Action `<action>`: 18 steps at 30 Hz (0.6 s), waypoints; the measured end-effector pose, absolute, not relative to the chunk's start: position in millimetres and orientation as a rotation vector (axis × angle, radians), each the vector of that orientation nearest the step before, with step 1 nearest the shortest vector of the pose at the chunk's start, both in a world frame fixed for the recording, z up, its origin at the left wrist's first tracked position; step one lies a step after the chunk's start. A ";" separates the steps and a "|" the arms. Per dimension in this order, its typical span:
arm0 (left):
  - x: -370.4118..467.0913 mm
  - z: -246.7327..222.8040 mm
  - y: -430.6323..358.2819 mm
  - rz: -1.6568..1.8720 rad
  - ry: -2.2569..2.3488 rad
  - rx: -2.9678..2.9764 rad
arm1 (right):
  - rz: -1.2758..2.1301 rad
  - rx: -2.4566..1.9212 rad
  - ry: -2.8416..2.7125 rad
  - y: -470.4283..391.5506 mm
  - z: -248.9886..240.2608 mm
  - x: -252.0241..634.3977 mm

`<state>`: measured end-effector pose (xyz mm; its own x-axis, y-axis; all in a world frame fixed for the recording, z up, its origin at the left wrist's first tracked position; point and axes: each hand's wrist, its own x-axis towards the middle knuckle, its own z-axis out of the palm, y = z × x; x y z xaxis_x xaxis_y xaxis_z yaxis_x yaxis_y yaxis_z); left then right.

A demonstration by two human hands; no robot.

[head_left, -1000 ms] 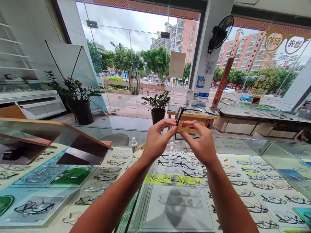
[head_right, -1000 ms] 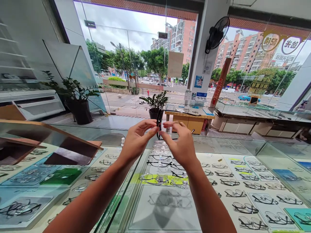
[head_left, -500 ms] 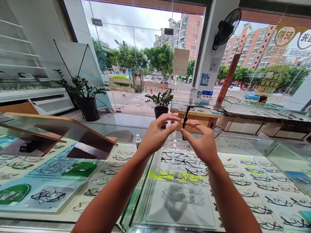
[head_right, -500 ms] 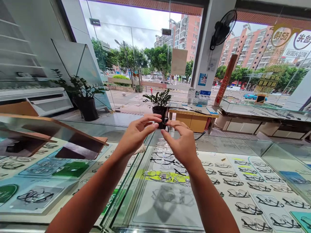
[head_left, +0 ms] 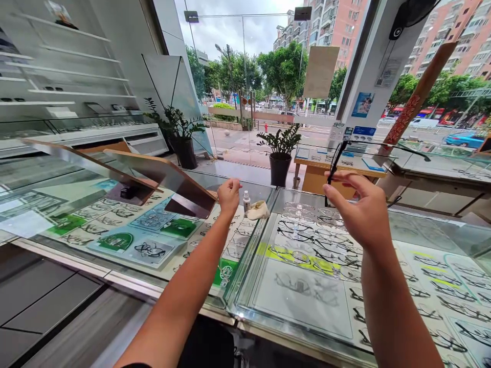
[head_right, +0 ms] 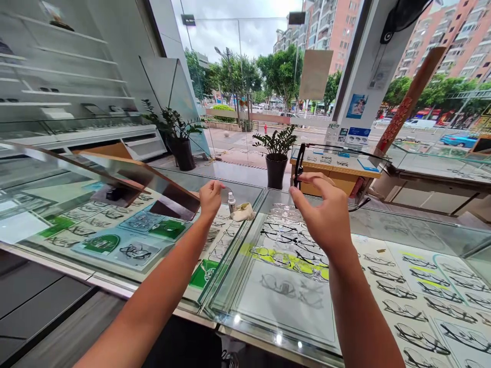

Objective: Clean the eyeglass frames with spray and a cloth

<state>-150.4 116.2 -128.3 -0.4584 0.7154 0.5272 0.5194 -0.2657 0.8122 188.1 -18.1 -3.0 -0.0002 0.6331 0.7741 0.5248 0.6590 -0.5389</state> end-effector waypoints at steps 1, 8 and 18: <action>-153.4 -135.2 119.3 1.792 1.819 1.513 | 0.112 -0.965 -1.661 -17.8 -3.1 188.2; -157.2 -163.6 144.5 1.484 1.828 1.438 | 0.124 -0.989 -1.686 -12.2 -4.9 192.6; -165.8 -163.2 136.5 1.317 1.851 1.426 | 0.188 -0.994 -1.616 -2.6 -8.9 196.8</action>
